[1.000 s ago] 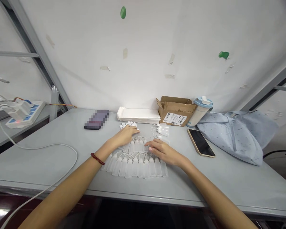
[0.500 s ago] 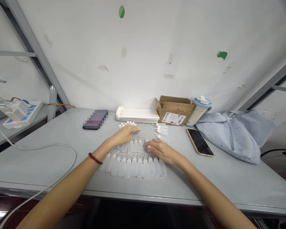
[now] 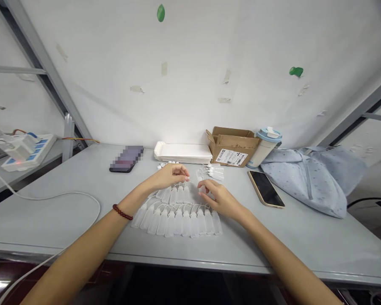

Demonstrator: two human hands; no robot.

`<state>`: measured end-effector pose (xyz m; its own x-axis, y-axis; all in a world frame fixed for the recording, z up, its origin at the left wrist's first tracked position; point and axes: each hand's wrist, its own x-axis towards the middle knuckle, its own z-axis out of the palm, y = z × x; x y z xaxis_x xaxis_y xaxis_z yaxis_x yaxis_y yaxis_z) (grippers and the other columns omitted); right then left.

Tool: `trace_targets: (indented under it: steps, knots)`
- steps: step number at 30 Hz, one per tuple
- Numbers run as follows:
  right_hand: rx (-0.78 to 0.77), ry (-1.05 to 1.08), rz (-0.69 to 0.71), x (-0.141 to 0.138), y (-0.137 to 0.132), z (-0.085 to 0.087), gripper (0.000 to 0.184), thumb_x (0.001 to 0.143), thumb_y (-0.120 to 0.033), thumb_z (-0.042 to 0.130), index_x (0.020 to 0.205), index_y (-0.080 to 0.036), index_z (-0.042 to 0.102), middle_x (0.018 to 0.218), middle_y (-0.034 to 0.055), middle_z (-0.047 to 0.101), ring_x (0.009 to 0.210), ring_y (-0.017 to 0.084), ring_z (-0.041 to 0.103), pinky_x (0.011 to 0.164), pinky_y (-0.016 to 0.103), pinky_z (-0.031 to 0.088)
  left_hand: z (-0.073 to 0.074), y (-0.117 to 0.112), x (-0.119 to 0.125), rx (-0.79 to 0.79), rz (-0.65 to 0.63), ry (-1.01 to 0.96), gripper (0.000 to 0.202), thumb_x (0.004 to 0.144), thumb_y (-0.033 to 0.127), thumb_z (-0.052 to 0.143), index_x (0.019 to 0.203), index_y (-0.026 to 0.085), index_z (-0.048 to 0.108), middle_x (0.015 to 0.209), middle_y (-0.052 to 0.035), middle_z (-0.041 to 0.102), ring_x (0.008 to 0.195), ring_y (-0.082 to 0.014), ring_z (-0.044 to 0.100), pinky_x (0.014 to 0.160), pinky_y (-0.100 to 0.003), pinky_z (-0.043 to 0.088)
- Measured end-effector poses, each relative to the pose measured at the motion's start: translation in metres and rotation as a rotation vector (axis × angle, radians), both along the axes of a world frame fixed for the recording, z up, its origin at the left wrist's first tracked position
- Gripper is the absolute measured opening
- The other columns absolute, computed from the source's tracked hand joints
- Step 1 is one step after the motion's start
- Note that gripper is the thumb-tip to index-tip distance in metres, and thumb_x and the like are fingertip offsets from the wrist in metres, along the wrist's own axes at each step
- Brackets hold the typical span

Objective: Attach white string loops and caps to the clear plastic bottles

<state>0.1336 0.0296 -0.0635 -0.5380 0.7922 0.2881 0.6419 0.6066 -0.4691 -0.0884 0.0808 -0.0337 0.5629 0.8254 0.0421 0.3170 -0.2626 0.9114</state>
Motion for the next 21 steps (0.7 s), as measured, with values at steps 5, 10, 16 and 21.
trace_targets:
  steps: [5,10,16,21]
  knots:
    - [0.009,0.132,0.021,-0.002,-0.002,-0.001,0.013,0.087,-0.022,0.047,0.099,-0.021,0.05,0.085,0.0029,0.056,0.076,0.015,0.051,0.069,0.028,0.042,0.001,-0.005,0.005,-0.126,-0.034,-0.015,0.021,0.077,0.033,0.061,0.088,0.016,0.055,0.075,-0.0021,0.065,0.069,-0.0131,0.057,0.064,-0.026,0.042]
    - [-0.089,0.218,0.075,-0.005,-0.005,0.003,0.011,0.083,-0.016,0.048,0.092,-0.021,0.05,0.083,0.0003,0.058,0.07,0.012,0.051,0.065,0.026,0.042,-0.001,-0.008,0.008,-0.144,-0.048,-0.058,0.022,0.079,0.034,0.059,0.091,0.016,0.059,0.076,-0.0023,0.065,0.07,-0.0133,0.056,0.064,-0.026,0.04]
    - [-0.2,0.291,0.104,-0.008,-0.009,0.01,0.006,0.081,-0.014,0.048,0.083,-0.02,0.05,0.078,-0.0011,0.057,0.068,0.011,0.05,0.064,0.025,0.042,0.0,-0.01,0.01,-0.103,-0.065,-0.06,0.024,0.08,0.037,0.058,0.091,0.016,0.062,0.078,-0.0029,0.064,0.071,-0.0126,0.055,0.061,-0.024,0.038]
    - [-0.271,0.363,0.121,-0.006,-0.009,0.012,0.006,0.082,-0.014,0.046,0.081,-0.02,0.05,0.077,-0.001,0.054,0.072,0.012,0.05,0.068,0.026,0.041,0.002,-0.012,0.011,-0.053,-0.096,-0.036,0.023,0.081,0.037,0.056,0.087,0.016,0.064,0.073,-0.0018,0.059,0.07,-0.0129,0.053,0.058,-0.024,0.036]
